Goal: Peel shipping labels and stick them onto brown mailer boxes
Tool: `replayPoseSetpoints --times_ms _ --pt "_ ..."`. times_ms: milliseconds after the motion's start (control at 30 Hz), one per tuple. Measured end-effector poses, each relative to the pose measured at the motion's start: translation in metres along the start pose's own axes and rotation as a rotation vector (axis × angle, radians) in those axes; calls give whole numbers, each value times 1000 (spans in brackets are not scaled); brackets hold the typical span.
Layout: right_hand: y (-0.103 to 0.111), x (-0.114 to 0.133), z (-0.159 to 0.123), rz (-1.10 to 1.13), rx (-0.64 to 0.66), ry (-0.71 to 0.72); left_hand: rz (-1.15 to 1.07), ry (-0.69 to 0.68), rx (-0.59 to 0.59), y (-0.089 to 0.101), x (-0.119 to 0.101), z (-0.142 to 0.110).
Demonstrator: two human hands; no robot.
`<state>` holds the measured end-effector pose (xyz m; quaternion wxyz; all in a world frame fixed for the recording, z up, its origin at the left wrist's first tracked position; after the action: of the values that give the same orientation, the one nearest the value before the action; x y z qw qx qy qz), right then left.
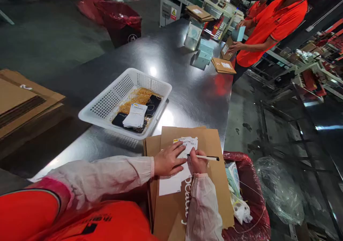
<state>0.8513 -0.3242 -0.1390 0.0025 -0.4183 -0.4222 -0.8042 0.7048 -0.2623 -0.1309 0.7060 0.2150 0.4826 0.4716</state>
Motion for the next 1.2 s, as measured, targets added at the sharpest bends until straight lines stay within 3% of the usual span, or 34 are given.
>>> replayPoseSetpoints --times_ms 200,600,800,933,1200 --pt "-1 0 -1 -2 26 -1 -3 -16 -54 2 -2 1" --pt "3 3 0 -19 -12 52 6 -14 -29 0 0 0" --pt "8 -6 -1 3 -97 -61 -4 -18 -50 1 0 -1" --pt "3 -8 1 -3 -37 -83 -8 -18 -50 0 1 -2" --pt "0 -13 -1 -19 -34 -57 3 -8 -12 -1 1 -1"
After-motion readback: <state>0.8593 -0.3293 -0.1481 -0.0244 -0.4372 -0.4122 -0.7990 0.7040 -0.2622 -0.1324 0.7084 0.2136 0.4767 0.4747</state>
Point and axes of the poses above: each hand's wrist, its own z-axis towards the middle knuckle, its own y-axis out of the back of the hand, x = y × z, the point moved 5 cm from there along z, towards the middle knuckle, and after that the axes turned 9 degrees about -z, right-handed, at the moved point
